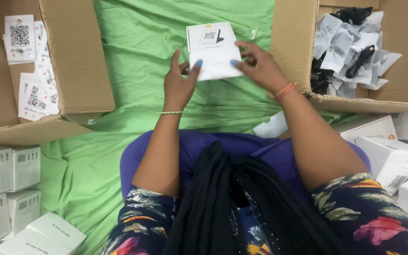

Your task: The person unboxes small electronic devices from product boxes and checks the labels.

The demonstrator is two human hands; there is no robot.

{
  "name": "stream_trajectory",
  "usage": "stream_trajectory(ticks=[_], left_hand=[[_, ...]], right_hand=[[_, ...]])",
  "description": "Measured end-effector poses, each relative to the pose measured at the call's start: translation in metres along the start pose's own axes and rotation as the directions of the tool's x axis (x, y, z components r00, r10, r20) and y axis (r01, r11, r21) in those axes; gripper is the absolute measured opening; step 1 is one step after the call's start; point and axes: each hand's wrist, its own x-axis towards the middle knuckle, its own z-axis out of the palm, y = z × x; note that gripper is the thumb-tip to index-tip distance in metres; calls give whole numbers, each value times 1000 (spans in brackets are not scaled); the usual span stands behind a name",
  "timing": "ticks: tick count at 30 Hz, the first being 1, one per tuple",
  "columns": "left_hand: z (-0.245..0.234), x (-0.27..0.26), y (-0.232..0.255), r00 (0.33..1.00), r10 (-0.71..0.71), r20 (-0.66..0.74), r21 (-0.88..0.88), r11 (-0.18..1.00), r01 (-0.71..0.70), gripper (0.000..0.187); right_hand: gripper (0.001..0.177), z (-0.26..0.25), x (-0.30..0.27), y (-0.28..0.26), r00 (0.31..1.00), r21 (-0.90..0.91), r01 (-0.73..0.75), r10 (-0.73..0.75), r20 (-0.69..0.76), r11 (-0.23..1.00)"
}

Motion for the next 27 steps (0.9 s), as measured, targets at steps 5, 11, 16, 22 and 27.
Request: stream_trajectory(ticks=[5, 11, 16, 22, 27], left_hand=[[-14, -10, 48, 1000, 10, 9, -63, 998, -10, 56], [-4, -5, 26, 986, 151, -66, 45, 988, -149, 41], [-12, -8, 50, 980, 177, -87, -51, 982, -182, 34], [-14, -1, 44, 998, 24, -63, 66, 998, -20, 32], [-11, -1, 46, 993, 71, -94, 107, 992, -61, 29]], right_hand=[[48, -24, -1, 1, 999, 357, -19, 6, 38, 934], [43, -25, 1, -5, 997, 178, 70, -74, 21, 982], [41, -26, 1, -9, 999, 151, 9, -4, -34, 989], [53, -22, 5, 0, 990, 156, 139, -133, -51, 978], [61, -21, -9, -34, 987, 77, 160, -157, -43, 984]])
